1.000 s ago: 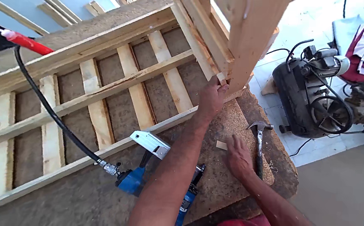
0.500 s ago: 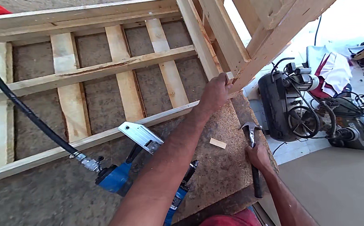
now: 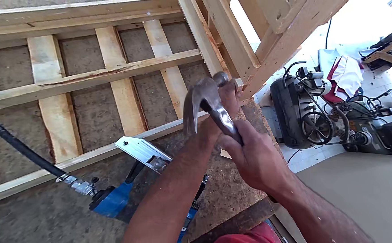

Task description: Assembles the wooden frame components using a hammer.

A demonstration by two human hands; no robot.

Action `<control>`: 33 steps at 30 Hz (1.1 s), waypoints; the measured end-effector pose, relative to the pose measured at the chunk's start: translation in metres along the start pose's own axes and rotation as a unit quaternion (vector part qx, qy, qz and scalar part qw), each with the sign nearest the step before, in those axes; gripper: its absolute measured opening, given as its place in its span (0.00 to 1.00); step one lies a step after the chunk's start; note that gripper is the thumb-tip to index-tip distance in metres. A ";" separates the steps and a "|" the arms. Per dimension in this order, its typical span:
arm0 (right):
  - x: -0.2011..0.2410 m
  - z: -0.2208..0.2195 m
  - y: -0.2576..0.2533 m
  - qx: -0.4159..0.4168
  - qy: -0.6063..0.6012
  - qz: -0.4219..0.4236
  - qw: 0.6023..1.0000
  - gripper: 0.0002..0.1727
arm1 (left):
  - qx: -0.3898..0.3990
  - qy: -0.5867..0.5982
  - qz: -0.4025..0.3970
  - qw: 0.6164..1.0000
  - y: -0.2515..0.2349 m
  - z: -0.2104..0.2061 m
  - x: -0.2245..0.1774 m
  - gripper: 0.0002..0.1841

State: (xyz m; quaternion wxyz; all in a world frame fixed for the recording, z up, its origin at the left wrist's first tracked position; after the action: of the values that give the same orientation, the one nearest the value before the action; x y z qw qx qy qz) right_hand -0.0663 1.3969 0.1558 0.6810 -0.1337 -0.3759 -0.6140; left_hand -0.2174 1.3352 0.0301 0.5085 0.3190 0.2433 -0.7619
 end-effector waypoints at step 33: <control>-0.009 -0.040 -0.037 0.111 0.175 -0.150 0.967 0.24 | 0.040 -0.062 0.139 0.988 0.160 0.019 0.066 0.20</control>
State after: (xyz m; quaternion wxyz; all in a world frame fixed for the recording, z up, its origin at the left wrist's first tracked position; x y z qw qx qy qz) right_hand -0.0869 1.3693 0.1119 0.6471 0.1096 -0.3327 -0.6771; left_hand -0.0918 1.2227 -0.0129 0.6102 0.3217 0.1336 -0.7116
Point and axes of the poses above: each hand's wrist, its own y-axis away from the middle knuckle, its own z-axis out of the back of the hand, x = y × z, the point moved 2 cm from there along -y, towards the middle knuckle, and after that the axes turned 12 degrees about x, right-handed, at the moved point
